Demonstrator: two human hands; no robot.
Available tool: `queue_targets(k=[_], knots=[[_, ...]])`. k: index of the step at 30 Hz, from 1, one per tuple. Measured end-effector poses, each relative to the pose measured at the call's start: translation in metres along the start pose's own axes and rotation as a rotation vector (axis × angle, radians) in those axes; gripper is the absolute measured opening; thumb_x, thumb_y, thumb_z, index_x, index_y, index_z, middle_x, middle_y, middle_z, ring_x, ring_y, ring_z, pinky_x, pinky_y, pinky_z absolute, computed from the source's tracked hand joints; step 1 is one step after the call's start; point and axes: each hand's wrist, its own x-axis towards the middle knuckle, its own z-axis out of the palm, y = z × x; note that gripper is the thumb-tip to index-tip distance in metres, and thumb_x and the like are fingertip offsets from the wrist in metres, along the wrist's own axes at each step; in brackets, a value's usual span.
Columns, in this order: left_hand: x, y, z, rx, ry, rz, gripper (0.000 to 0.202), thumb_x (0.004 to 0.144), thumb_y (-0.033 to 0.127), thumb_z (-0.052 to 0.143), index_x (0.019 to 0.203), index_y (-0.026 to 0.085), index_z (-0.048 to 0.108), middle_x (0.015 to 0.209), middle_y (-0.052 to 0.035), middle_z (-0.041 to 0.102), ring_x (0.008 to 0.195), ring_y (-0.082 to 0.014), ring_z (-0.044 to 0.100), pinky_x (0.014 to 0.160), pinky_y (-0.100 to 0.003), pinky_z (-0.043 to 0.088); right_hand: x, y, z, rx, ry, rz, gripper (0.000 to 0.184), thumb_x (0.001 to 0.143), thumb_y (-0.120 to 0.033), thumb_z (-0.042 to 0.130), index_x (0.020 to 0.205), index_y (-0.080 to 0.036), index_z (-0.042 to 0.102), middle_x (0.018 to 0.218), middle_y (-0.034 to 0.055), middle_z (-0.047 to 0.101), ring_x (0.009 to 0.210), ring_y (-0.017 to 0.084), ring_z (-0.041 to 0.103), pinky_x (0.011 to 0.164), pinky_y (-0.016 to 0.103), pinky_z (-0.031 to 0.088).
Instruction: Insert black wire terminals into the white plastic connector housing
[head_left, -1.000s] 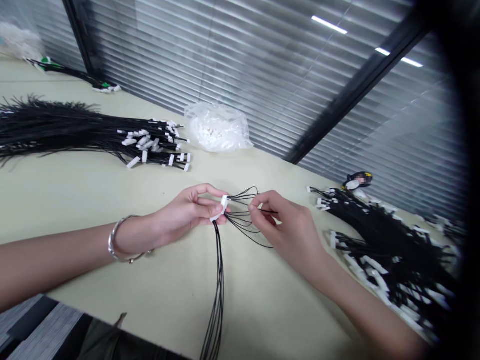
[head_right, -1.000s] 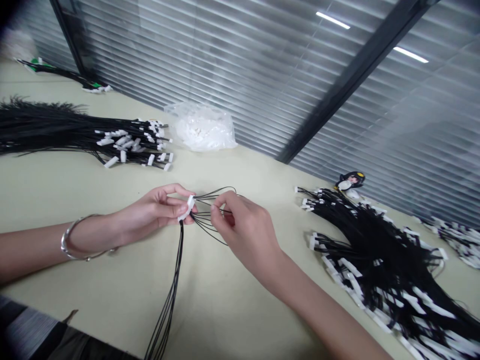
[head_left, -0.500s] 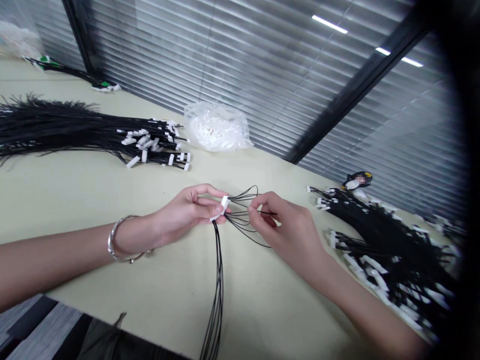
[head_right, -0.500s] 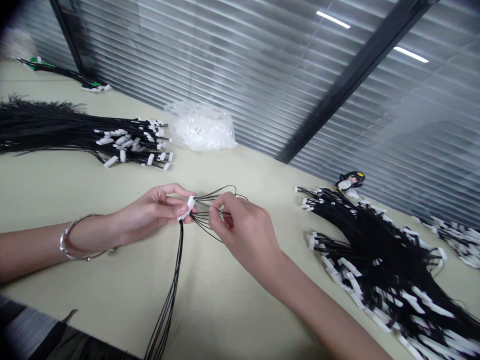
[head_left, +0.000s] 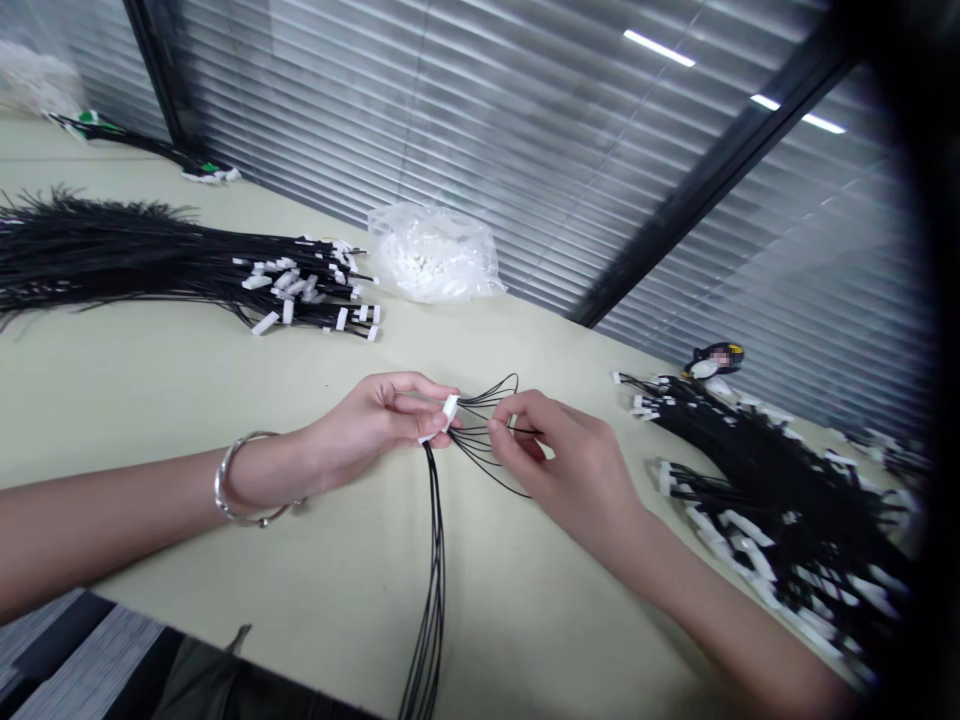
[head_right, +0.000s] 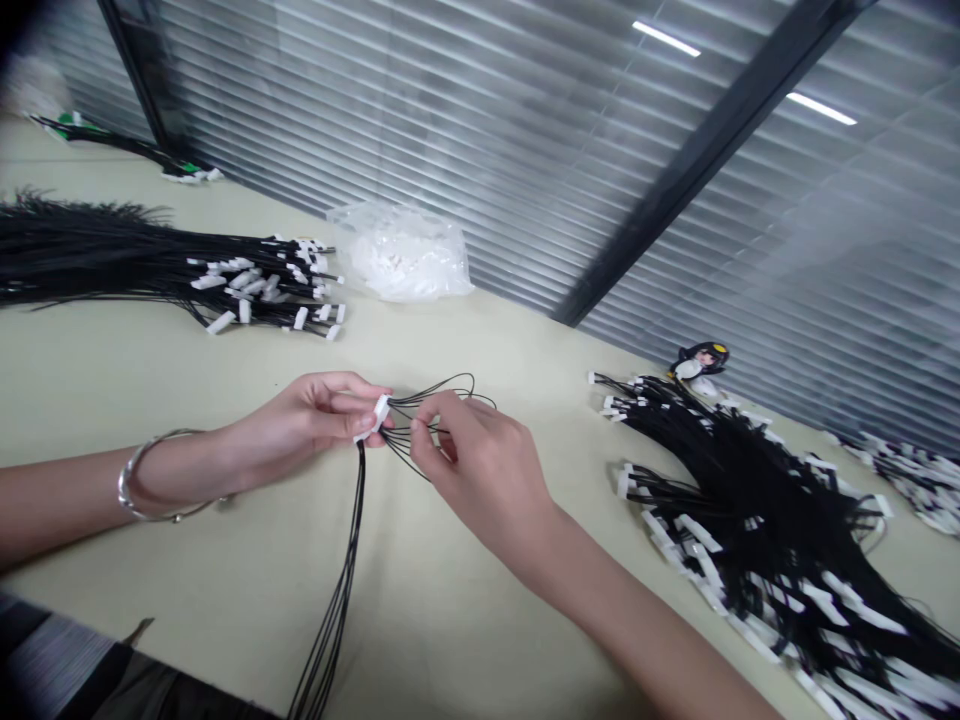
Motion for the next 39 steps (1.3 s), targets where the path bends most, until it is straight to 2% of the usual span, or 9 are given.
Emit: queue_targets(k=[8,12,21,24,27,30,32,35,39], knots=[[-0.001,-0.001,0.006,0.087,-0.021,0.079,0.022,0.071,0.016,0.070,0.093,0.014,0.067,0.090,-0.0074,0.071,0.078,-0.0151,0.065,0.075,-0.027,0.050,-0.005,0.001,0.011,-0.044,0.069,-0.157,0.011,0.084,-0.026,0.048,0.089,-0.020,0.057,0.074,-0.0059,0.056,0.068,-0.003,0.048,0.064,0.008,0.034],[-0.002,0.000,0.006,0.115,-0.011,0.096,0.022,0.071,0.016,0.070,0.093,0.014,0.068,0.088,-0.0066,0.071,0.078,-0.0146,0.066,0.077,-0.027,0.050,-0.008,0.000,0.013,-0.098,0.138,-0.240,0.009,0.082,-0.022,0.051,0.086,-0.017,0.058,0.070,-0.0048,0.055,0.067,-0.003,0.046,0.064,0.009,0.032],[-0.002,-0.001,0.009,0.106,-0.031,0.100,0.018,0.075,0.016,0.066,0.092,0.013,0.063,0.090,-0.0089,0.070,0.078,-0.0161,0.065,0.077,-0.031,0.048,-0.004,0.001,0.014,-0.103,0.107,-0.263,0.010,0.083,-0.023,0.050,0.085,-0.016,0.056,0.073,-0.0023,0.053,0.069,0.000,0.039,0.066,0.014,0.029],[-0.002,0.000,0.006,0.069,-0.042,0.065,0.020,0.075,0.017,0.066,0.094,0.014,0.060,0.089,-0.0083,0.070,0.077,-0.0152,0.064,0.075,-0.029,0.047,0.001,0.009,0.012,-0.158,0.109,-0.224,0.025,0.082,-0.034,0.052,0.102,-0.019,0.053,0.095,-0.0005,0.053,0.090,0.005,0.042,0.082,0.017,0.032],[-0.004,0.004,0.003,-0.022,-0.174,-0.003,0.019,0.077,0.015,0.064,0.095,0.016,0.060,0.084,-0.0056,0.068,0.074,-0.0128,0.063,0.072,-0.027,0.046,0.010,0.026,0.010,-0.215,0.124,-0.104,0.049,0.078,-0.045,0.056,0.120,-0.023,0.044,0.118,0.0017,0.044,0.112,0.012,0.036,0.098,0.026,0.028],[-0.008,0.009,0.002,-0.109,-0.359,-0.042,0.018,0.079,0.011,0.061,0.095,0.018,0.060,0.083,-0.0049,0.067,0.073,-0.0128,0.063,0.075,-0.030,0.046,0.020,0.051,0.011,-0.182,0.129,0.036,0.057,0.075,-0.052,0.056,0.122,-0.024,0.041,0.121,0.0031,0.041,0.115,0.015,0.035,0.102,0.032,0.026],[-0.009,0.011,0.003,-0.128,-0.406,-0.040,0.018,0.079,0.010,0.060,0.095,0.019,0.061,0.082,-0.0049,0.067,0.073,-0.0130,0.063,0.077,-0.031,0.046,0.025,0.068,0.013,-0.127,0.138,0.128,0.059,0.074,-0.054,0.056,0.121,-0.023,0.041,0.120,0.0036,0.042,0.113,0.015,0.036,0.102,0.033,0.027],[-0.007,0.010,0.001,-0.154,-0.346,-0.029,0.018,0.078,0.009,0.061,0.094,0.018,0.061,0.082,-0.0045,0.067,0.074,-0.0128,0.063,0.080,-0.032,0.046,0.029,0.084,0.015,-0.049,0.135,0.218,0.060,0.073,-0.056,0.055,0.121,-0.022,0.042,0.119,0.0044,0.043,0.110,0.014,0.038,0.099,0.032,0.030],[-0.001,0.005,-0.006,-0.181,-0.110,-0.021,0.025,0.077,0.010,0.063,0.099,0.019,0.057,0.093,-0.0053,0.066,0.082,-0.0148,0.064,0.085,-0.029,0.045,0.025,0.074,0.010,-0.153,0.210,0.096,0.056,0.074,-0.051,0.057,0.120,-0.022,0.045,0.122,0.0048,0.041,0.115,0.016,0.035,0.101,0.034,0.027]])
